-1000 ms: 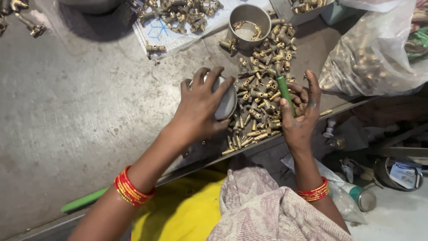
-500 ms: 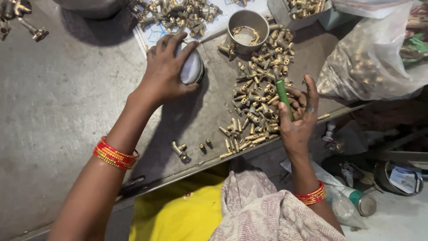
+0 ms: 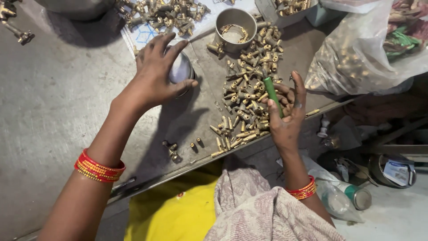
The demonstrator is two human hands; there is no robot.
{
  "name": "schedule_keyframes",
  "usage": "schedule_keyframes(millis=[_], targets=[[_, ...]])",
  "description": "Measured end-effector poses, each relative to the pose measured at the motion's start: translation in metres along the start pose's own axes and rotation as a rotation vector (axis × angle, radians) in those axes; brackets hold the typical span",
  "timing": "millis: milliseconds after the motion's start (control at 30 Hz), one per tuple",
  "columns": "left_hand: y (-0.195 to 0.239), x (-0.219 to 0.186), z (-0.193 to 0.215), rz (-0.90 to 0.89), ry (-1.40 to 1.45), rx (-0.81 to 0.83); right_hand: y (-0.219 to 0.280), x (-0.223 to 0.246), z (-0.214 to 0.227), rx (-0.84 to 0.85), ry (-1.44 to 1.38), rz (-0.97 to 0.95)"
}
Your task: The person sits at a metal workbench covered with brass fittings and uses a green-handled hand tool to work on the fittings one at a time, fitting each piece onto the tool and rotating it, then setting the piece aside. Near the end the person opens a tin, wipes their hands with a cloth, and sets the tool down.
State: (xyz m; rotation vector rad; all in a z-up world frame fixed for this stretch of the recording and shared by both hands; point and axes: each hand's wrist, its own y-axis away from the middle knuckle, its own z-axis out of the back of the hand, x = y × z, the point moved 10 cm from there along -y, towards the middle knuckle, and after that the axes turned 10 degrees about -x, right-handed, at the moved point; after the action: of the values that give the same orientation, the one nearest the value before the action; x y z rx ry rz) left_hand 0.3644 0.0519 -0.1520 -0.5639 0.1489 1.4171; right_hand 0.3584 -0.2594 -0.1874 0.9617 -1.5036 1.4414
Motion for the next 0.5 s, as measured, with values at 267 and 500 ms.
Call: schedule_keyframes(millis=[267, 500], targets=[[0.007, -0.036, 0.019, 0.014, 0.076, -0.113, -0.001, 0.000, 0.001, -0.003, -0.004, -0.007], [0.038, -0.096, -0.017, -0.108, 0.388, -0.171, 0.000, -0.003, 0.006, -0.007, -0.070, 0.003]])
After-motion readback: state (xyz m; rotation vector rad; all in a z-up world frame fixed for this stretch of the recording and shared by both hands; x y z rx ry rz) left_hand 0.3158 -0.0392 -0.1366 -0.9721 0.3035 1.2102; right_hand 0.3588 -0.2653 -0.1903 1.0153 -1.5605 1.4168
